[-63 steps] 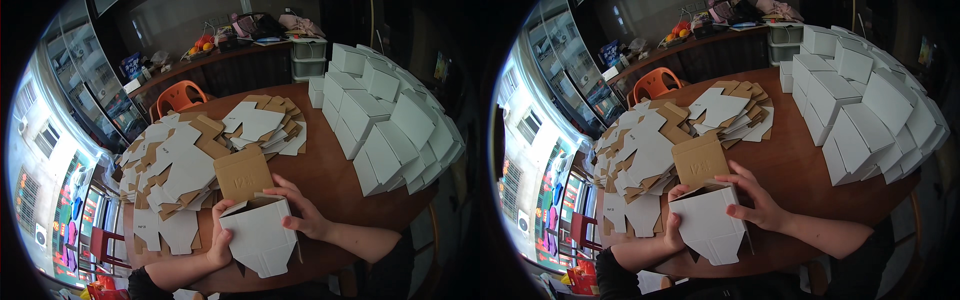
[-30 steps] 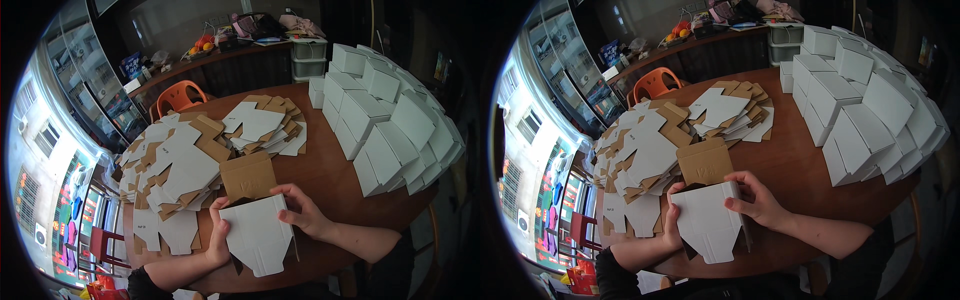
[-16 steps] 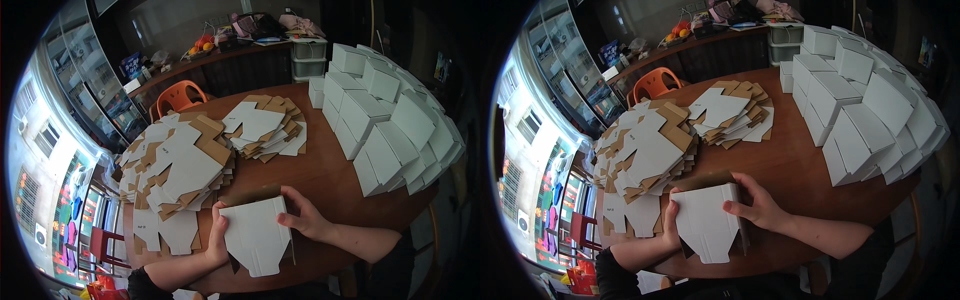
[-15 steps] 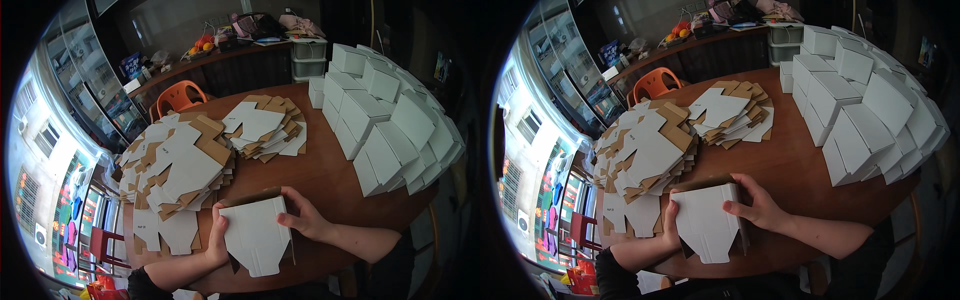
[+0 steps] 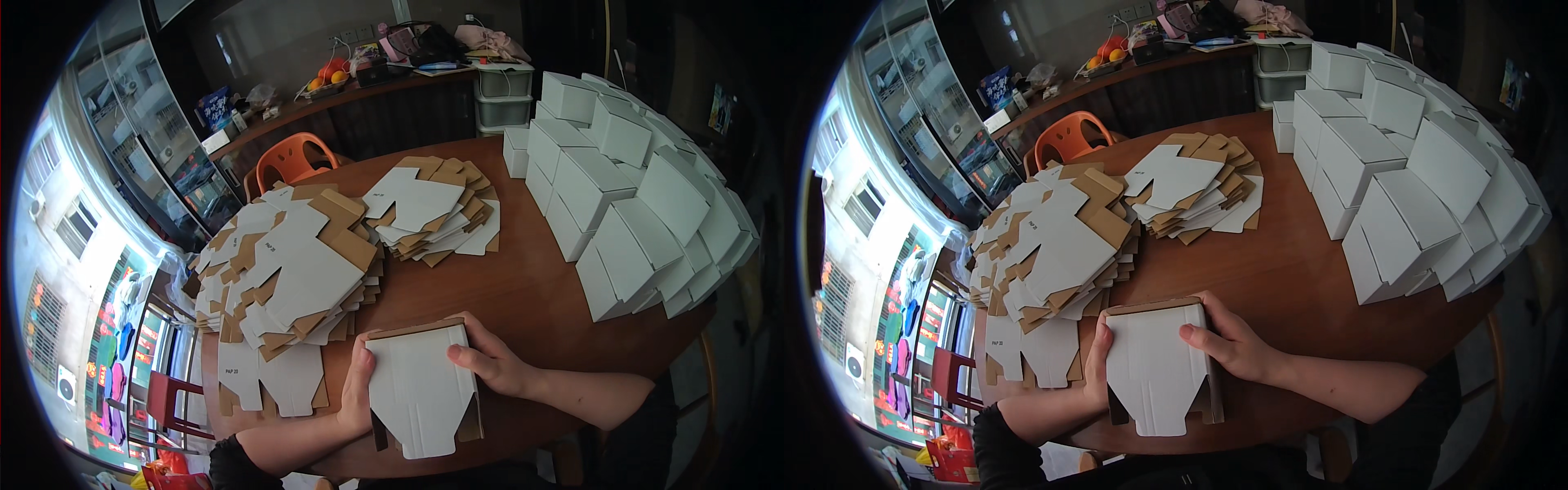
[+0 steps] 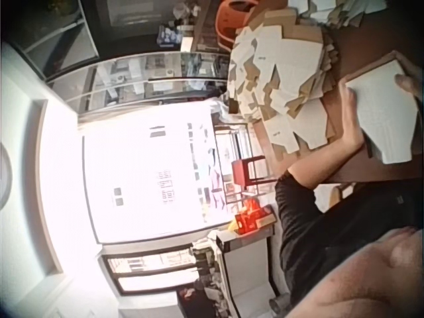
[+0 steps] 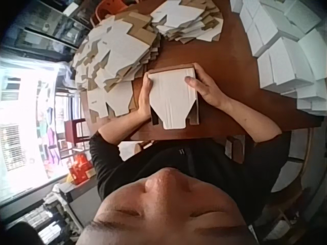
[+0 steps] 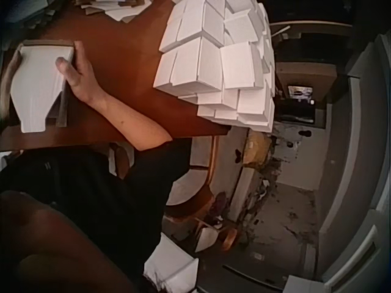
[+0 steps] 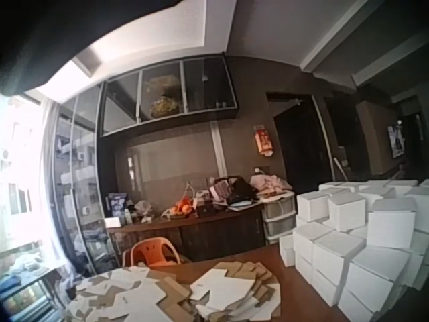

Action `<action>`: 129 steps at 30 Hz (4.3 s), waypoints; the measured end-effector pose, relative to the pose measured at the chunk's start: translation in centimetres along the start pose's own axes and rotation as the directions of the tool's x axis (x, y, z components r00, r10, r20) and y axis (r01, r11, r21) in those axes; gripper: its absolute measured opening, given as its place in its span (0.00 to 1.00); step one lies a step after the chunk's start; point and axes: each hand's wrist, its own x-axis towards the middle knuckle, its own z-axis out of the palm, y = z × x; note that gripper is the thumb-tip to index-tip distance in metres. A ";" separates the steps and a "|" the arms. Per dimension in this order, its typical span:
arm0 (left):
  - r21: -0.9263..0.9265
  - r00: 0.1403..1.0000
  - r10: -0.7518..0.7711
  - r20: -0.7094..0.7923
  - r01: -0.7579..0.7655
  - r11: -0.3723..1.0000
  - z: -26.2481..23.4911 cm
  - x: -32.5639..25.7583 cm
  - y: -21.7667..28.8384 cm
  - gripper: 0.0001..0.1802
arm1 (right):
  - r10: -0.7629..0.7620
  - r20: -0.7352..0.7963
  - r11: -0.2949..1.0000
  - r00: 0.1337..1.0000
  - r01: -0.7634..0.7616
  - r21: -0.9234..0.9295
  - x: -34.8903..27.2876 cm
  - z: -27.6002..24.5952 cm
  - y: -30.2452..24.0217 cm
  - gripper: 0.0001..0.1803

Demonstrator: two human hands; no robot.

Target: The person assembles small white cardboard boxes from flat pre-cut sheets. They fold the cardboard along pre-scored lines, tuck the flaps into slots to form the box structure, and then place the finished boxes into a growing stack on the right side of the table.

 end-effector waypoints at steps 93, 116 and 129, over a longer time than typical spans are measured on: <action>-0.079 0.999 -0.034 -0.028 0.031 0.996 1.4 -0.7 1.3 0.14 | -0.064 -0.042 0.991 0.997 0.068 0.112 -0.2 1.1 0.3 0.12; -0.033 1.000 -0.014 -0.010 0.014 0.999 1.1 -0.7 0.9 0.15 | -0.091 -0.004 0.992 0.996 0.091 0.091 -0.2 1.0 0.2 0.12; -0.026 1.000 0.028 0.005 -0.028 0.999 1.1 -0.9 0.9 0.16 | -0.077 0.001 0.993 0.997 0.076 0.090 -0.5 1.2 0.0 0.13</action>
